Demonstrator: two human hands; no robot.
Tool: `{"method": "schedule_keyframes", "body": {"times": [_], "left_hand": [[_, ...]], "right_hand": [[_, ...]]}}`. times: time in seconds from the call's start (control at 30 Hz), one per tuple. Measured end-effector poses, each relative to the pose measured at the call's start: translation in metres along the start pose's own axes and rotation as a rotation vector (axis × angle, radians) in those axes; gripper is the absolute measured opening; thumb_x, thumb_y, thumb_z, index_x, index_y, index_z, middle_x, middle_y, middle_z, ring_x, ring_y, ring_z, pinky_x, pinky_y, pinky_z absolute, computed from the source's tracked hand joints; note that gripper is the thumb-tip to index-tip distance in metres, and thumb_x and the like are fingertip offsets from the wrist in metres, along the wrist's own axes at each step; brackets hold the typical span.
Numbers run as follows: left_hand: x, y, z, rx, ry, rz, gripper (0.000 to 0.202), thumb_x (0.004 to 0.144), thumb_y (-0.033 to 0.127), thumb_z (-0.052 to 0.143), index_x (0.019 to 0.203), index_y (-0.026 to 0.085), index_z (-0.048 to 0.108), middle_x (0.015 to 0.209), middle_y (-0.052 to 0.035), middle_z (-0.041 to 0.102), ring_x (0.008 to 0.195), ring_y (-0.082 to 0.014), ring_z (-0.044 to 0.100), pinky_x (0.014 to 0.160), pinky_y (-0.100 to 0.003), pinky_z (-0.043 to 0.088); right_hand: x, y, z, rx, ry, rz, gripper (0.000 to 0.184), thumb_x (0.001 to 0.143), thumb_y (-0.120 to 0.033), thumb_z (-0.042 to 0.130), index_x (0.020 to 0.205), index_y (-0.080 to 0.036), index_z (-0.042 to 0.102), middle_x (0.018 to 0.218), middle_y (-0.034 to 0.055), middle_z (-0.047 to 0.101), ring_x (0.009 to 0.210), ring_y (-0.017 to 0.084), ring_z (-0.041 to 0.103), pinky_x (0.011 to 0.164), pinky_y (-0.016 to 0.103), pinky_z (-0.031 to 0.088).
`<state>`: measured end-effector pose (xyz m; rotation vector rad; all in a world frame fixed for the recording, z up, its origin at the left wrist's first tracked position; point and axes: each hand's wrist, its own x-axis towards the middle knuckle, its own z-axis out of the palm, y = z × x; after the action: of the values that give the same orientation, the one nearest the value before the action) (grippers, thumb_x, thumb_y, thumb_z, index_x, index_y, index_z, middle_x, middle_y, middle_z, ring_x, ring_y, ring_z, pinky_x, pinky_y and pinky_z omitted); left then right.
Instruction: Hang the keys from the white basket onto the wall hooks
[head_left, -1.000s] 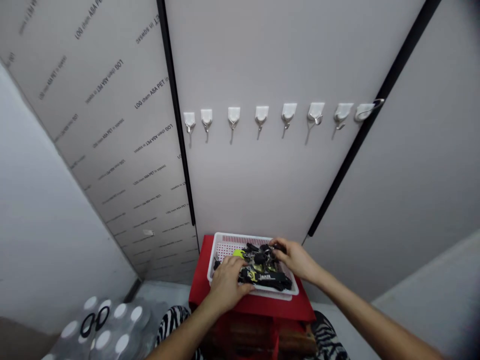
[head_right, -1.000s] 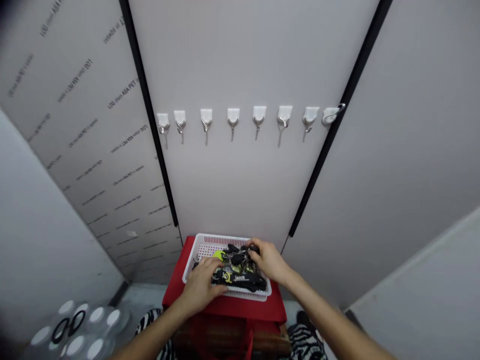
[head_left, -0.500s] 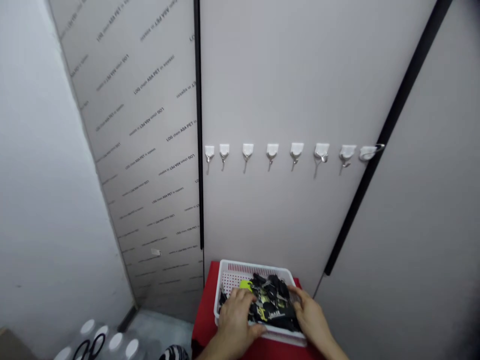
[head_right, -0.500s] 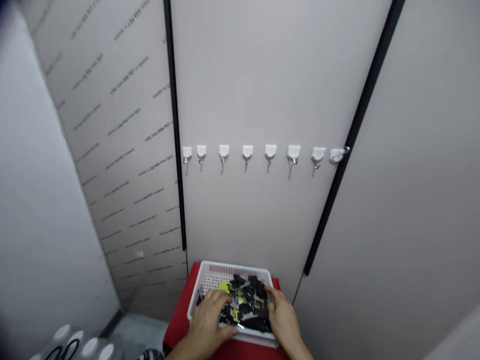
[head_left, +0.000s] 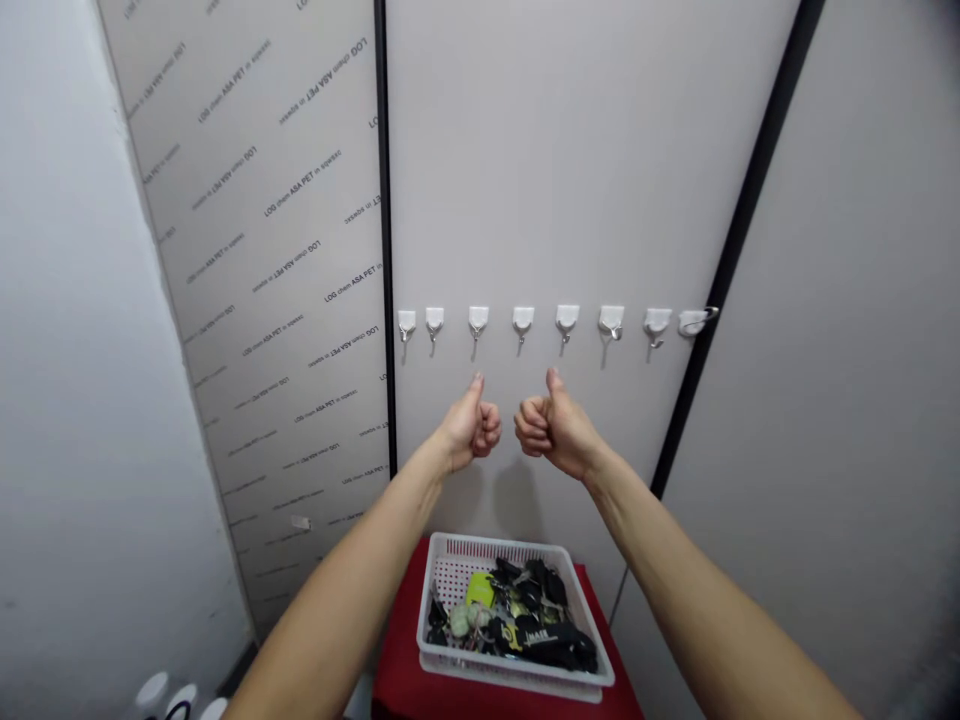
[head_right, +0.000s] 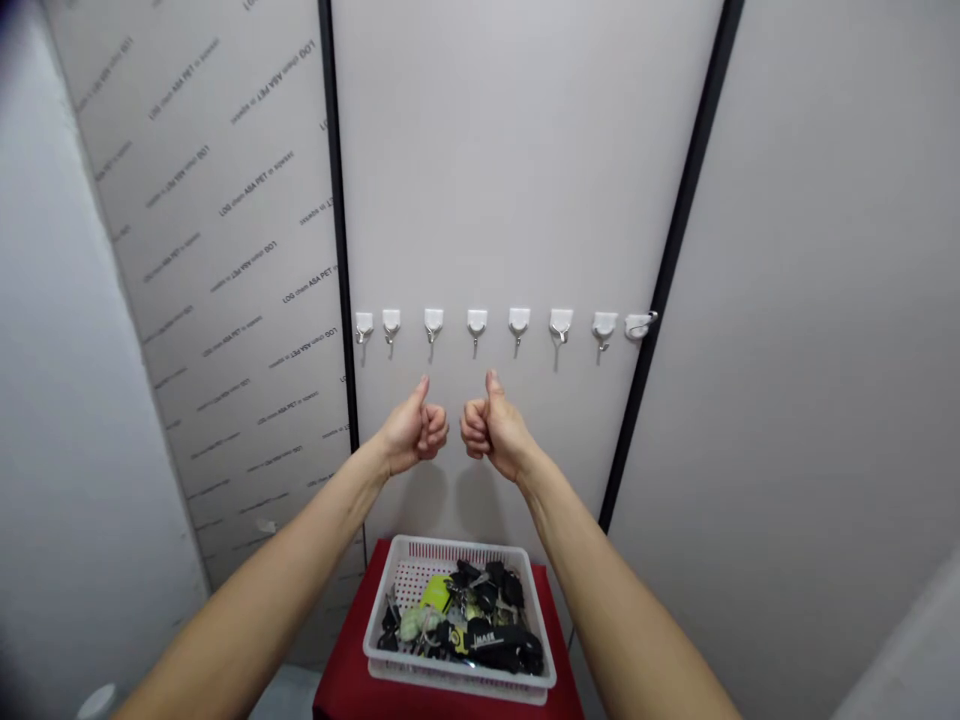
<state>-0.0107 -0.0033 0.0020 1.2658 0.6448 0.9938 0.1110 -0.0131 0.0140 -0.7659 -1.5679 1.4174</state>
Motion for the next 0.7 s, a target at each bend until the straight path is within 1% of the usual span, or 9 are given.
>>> {"method": "schedule_keyframes", "body": {"times": [0.03,0.1,0.33,0.63,0.7], "left_hand": [[0.0,0.007,0.002,-0.017,-0.038,-0.005,0.055,0.063,0.062,0.012,0.038,0.015,0.028,0.028,0.0043,0.026,0.025,-0.0031,0.018,0.032,-0.016,0.006],[0.0,0.013,0.004,-0.017,-0.059,-0.012,0.056,0.062,0.064,0.013,0.038,0.015,0.028,0.028,0.0041,0.026,0.024,-0.0028,0.017,0.032,-0.016,0.005],[0.002,0.001,0.007,0.013,-0.008,-0.041,0.056,0.063,0.063,0.012,0.039,0.015,0.028,0.027,0.0037,0.027,0.024,-0.0028,0.016,0.032,-0.016,0.006],[0.001,-0.004,0.005,0.081,0.034,-0.029,0.056,0.062,0.064,0.012,0.039,0.015,0.028,0.029,0.004,0.027,0.025,-0.0028,0.018,0.033,-0.017,0.007],[0.0,-0.008,0.004,0.1,0.048,-0.036,0.056,0.062,0.063,0.011,0.039,0.015,0.028,0.028,0.0045,0.026,0.025,-0.0028,0.018,0.034,-0.017,0.007]], "right_hand": [[0.002,-0.006,0.002,0.058,-0.041,0.008,0.055,0.065,-0.062,0.013,0.037,-0.016,0.022,0.03,-0.0071,0.021,0.025,0.002,0.017,0.031,0.017,0.015],[0.002,-0.009,0.003,0.109,-0.077,0.031,0.055,0.064,-0.063,0.013,0.036,-0.016,0.022,0.03,-0.0072,0.021,0.025,0.002,0.015,0.031,0.016,0.013],[-0.001,0.0,0.002,0.094,-0.033,0.091,0.055,0.065,-0.062,0.016,0.037,-0.015,0.022,0.029,-0.0073,0.02,0.025,0.002,0.014,0.03,0.015,0.011],[0.004,0.006,-0.001,0.1,-0.067,0.125,0.054,0.065,-0.062,0.015,0.037,-0.016,0.02,0.029,-0.0077,0.018,0.025,0.002,0.013,0.029,0.015,0.011],[0.005,0.012,0.0,0.089,-0.068,0.138,0.054,0.065,-0.062,0.014,0.038,-0.016,0.02,0.03,-0.0079,0.018,0.025,0.002,0.013,0.029,0.015,0.011]]}}
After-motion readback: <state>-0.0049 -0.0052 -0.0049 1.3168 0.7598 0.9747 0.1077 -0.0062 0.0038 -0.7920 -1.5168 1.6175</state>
